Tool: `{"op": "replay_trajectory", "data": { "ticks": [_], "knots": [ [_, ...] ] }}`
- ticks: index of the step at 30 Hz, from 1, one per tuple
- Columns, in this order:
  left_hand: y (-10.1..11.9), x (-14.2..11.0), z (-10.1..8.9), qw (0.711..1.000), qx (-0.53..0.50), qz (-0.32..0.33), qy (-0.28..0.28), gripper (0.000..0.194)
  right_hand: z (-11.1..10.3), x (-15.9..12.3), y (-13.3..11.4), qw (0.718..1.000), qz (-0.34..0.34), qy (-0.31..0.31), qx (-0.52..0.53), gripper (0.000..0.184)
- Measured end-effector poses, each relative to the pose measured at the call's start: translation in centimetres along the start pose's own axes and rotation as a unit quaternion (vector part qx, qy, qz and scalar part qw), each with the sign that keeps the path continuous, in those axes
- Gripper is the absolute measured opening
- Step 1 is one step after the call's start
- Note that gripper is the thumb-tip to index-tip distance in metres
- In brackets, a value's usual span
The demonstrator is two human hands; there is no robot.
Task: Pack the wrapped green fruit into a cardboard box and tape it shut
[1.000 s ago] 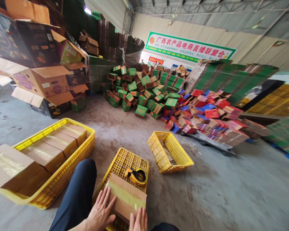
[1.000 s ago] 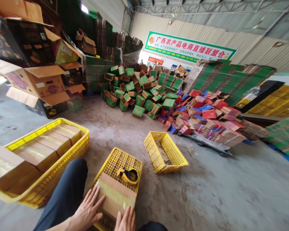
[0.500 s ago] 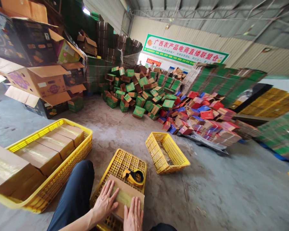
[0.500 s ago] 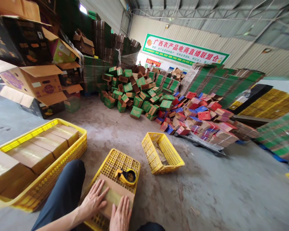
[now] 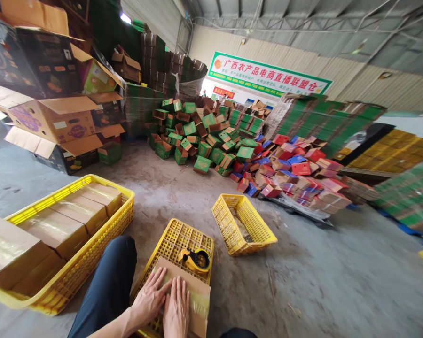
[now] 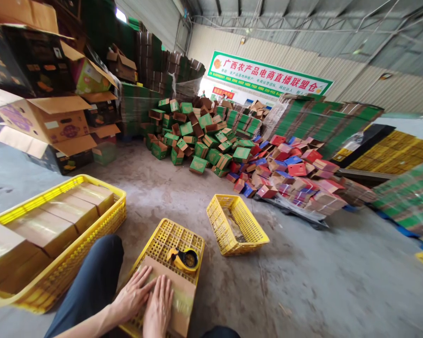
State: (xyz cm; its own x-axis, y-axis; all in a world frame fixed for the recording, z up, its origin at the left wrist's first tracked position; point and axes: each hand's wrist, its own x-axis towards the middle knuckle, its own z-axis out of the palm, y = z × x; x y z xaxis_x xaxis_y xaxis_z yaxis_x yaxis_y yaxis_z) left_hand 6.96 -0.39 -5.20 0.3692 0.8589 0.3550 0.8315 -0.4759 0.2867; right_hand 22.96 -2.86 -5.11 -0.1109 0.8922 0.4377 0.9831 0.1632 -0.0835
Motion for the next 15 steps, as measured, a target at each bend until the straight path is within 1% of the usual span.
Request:
{"op": "replay_trajectory", "data": {
  "ticks": [5, 7, 10, 13, 15],
  "knots": [
    [-1.2, 0.7, -1.1, 0.999, -0.036, 0.001, -0.038, 0.074, 0.0, 0.9, -1.1, 0.998, -0.053, 0.022, 0.016, 0.05],
    [-1.7, 0.7, -1.6, 0.999, -0.03, 0.002, -0.037, 0.074, -0.2, 1.5, -1.8, 0.997, -0.065, 0.009, 0.041, 0.051],
    [-2.3, 0.6, -1.8, 0.999, -0.009, 0.003, -0.031, 0.075, -0.6, 2.3, -2.8, 0.994, -0.064, -0.028, 0.08, 0.053],
    [-2.6, 0.1, -1.6, 0.999, 0.01, 0.0, -0.032, 0.074, -0.9, 3.0, -3.4, 0.992, -0.063, -0.045, 0.1, 0.054],
    [-2.7, -0.1, -1.4, 0.999, 0.016, -0.016, -0.03, 0.074, -1.0, 3.3, -3.5, 0.991, -0.066, -0.047, 0.107, 0.054]
  ]
}}
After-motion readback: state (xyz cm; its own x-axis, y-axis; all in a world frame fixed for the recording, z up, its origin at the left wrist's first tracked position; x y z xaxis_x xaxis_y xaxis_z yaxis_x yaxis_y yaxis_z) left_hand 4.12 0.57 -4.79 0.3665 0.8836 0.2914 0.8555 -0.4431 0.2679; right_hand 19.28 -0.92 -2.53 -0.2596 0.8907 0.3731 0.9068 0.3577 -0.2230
